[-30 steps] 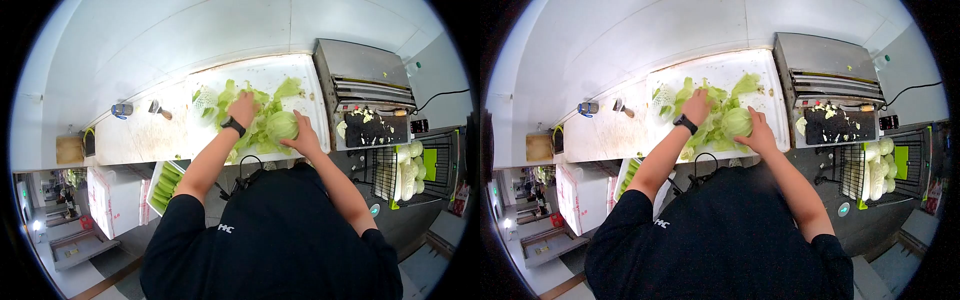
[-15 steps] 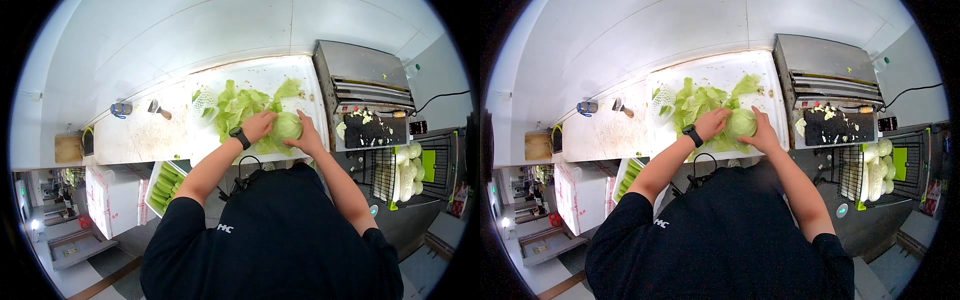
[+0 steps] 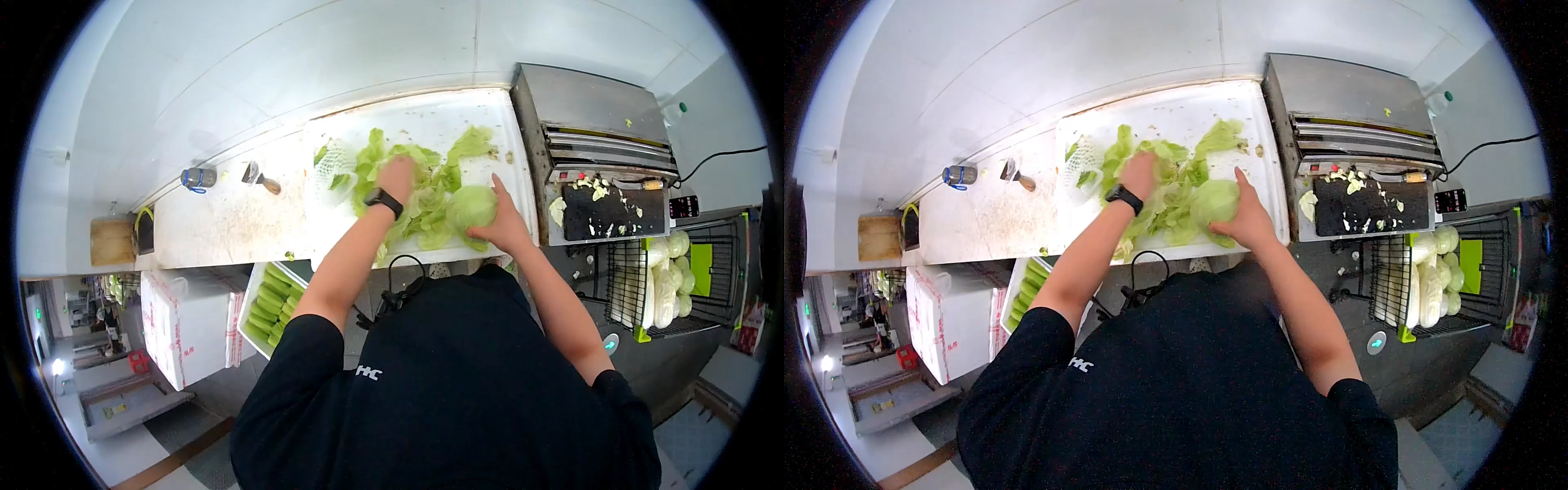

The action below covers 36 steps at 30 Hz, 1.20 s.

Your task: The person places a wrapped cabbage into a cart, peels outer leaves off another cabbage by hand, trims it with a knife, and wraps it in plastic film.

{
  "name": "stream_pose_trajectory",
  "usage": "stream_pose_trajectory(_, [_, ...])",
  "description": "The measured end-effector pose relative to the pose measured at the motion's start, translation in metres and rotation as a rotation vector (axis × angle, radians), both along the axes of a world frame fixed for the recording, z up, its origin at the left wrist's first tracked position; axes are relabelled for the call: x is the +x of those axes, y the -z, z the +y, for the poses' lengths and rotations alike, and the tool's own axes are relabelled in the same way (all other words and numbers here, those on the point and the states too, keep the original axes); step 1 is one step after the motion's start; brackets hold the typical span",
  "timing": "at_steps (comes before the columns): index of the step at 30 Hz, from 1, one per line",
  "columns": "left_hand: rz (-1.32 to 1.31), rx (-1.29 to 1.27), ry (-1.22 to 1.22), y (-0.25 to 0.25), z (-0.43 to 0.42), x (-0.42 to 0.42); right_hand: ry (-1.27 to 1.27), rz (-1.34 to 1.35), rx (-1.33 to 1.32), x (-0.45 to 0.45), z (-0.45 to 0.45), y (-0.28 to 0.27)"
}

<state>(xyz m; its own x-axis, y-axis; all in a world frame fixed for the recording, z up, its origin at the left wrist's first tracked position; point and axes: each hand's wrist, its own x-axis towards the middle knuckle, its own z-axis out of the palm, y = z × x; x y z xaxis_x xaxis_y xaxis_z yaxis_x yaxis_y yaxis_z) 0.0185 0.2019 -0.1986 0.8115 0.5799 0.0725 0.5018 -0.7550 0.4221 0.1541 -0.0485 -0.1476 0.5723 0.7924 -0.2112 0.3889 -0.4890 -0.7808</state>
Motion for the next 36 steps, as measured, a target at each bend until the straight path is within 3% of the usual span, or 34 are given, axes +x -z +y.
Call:
stream_pose_trajectory(2, [0.308,0.288,0.039,-0.013,0.014,-0.002,-0.029,-0.066,0.173,0.000,-0.008,0.009])
stream_pose_trajectory(3, [0.310,0.284,0.041,-0.015,0.008,0.000,-0.028,-0.063,0.168,-0.002,-0.012,0.014])
stream_pose_trajectory(5, [-0.055,0.036,0.279,-0.033,-0.018,0.012,0.129,-0.007,0.133,-0.009,-0.014,0.014])
stream_pose_trajectory(7, [-0.133,-0.299,0.373,-0.065,-0.053,0.025,0.095,0.028,0.157,-0.009,-0.013,0.011])
stream_pose_trajectory(11, [-0.138,-0.295,0.510,-0.056,-0.078,0.047,0.019,0.064,0.173,-0.004,-0.008,0.002])
stream_pose_trajectory(13, [-0.031,-0.395,0.498,-0.053,-0.073,0.054,0.018,0.079,0.153,-0.001,-0.007,0.001])
stream_pose_trajectory(15, [-0.028,-0.397,0.486,-0.053,-0.069,0.055,0.010,0.108,0.131,-0.002,-0.007,0.004])
stream_pose_trajectory(20, [-0.035,-0.329,0.468,-0.063,-0.069,0.063,0.033,-0.124,0.202,-0.005,-0.002,0.013])
stream_pose_trajectory(22, [0.057,-0.311,0.428,-0.072,-0.072,0.066,0.004,-0.060,0.156,-0.006,-0.003,0.004])
stream_pose_trajectory(26, [-0.022,-0.331,0.373,-0.051,-0.060,0.076,0.021,0.046,0.108,-0.008,-0.003,-0.006])
stream_pose_trajectory(31, [-0.124,-0.141,0.313,-0.027,-0.031,0.071,0.002,-0.006,0.176,-0.003,-0.009,0.009])
stream_pose_trajectory(36, [-0.025,-0.053,0.102,-0.007,-0.005,0.044,-0.041,0.002,0.139,0.005,-0.019,0.011])
